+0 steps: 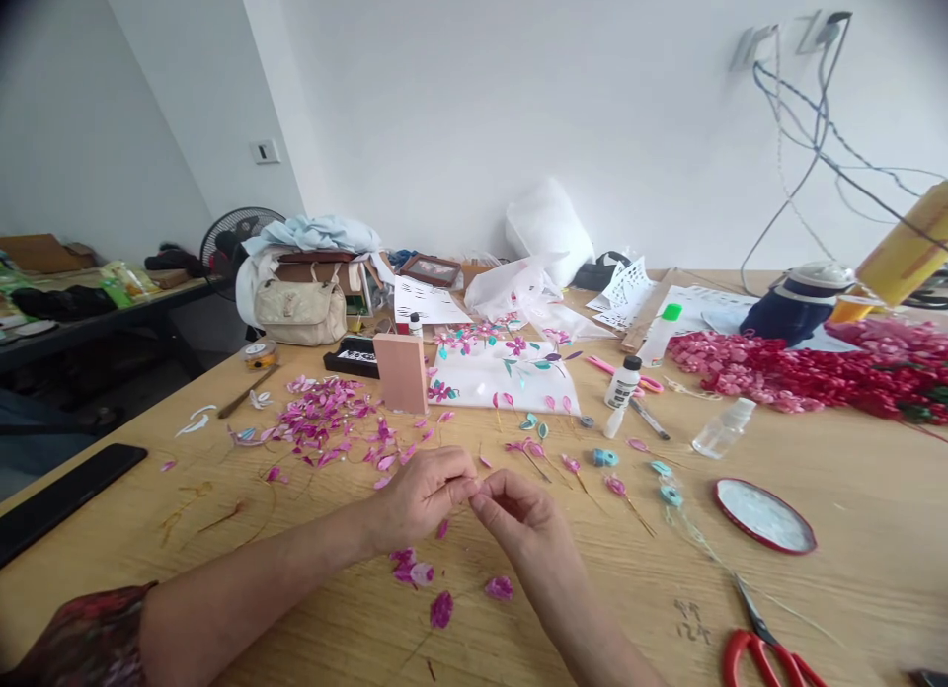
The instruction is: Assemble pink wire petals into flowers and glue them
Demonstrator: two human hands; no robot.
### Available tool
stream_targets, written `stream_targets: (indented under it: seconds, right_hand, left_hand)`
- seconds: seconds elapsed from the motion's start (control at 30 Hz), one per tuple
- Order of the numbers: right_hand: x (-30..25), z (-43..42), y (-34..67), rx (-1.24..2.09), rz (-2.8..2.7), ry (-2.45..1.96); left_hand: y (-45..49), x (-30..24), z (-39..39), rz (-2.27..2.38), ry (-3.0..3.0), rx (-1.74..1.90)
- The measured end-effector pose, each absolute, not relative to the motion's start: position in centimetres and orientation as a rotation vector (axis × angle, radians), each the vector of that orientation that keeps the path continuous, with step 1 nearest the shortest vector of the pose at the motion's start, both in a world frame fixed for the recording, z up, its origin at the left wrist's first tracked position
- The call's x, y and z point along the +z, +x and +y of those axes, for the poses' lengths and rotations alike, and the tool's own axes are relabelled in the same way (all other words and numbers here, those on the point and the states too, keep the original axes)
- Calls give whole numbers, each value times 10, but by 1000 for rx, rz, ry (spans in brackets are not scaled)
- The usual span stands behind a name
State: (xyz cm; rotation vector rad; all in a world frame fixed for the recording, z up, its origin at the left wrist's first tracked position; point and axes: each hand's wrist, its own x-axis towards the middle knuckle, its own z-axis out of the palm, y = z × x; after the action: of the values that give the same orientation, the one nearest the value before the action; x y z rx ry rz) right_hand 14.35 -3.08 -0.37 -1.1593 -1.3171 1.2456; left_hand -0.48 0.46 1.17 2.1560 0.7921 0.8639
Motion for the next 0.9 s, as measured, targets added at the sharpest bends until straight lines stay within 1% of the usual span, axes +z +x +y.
stream_targets:
  seconds: [0.13, 0.23, 0.4, 0.57, 0.77, 0.9]
  right_hand:
    - [-4, -30, 146, 1176, -1446, -1170]
    - [-5, -29, 149, 1204, -1442, -1176]
    - [-3, -30, 150, 1331, -1202, -1146]
    - [-2, -29, 149, 1265, -1044, -1107]
    - [-1, -29, 152, 1335, -1149, -1084]
    - [4, -26, 155, 1283, -1193, -1106]
  left_hand:
    - [-7, 16, 6, 733, 2200, 783]
    - [-9, 18, 7, 709, 2156, 797]
    - [-10, 15, 5, 710, 1840, 817]
    - [-3, 0, 5, 727, 1702, 796]
    - [-1, -5, 9, 731, 1515, 783]
    - [-3, 4, 7, 698, 1521, 705]
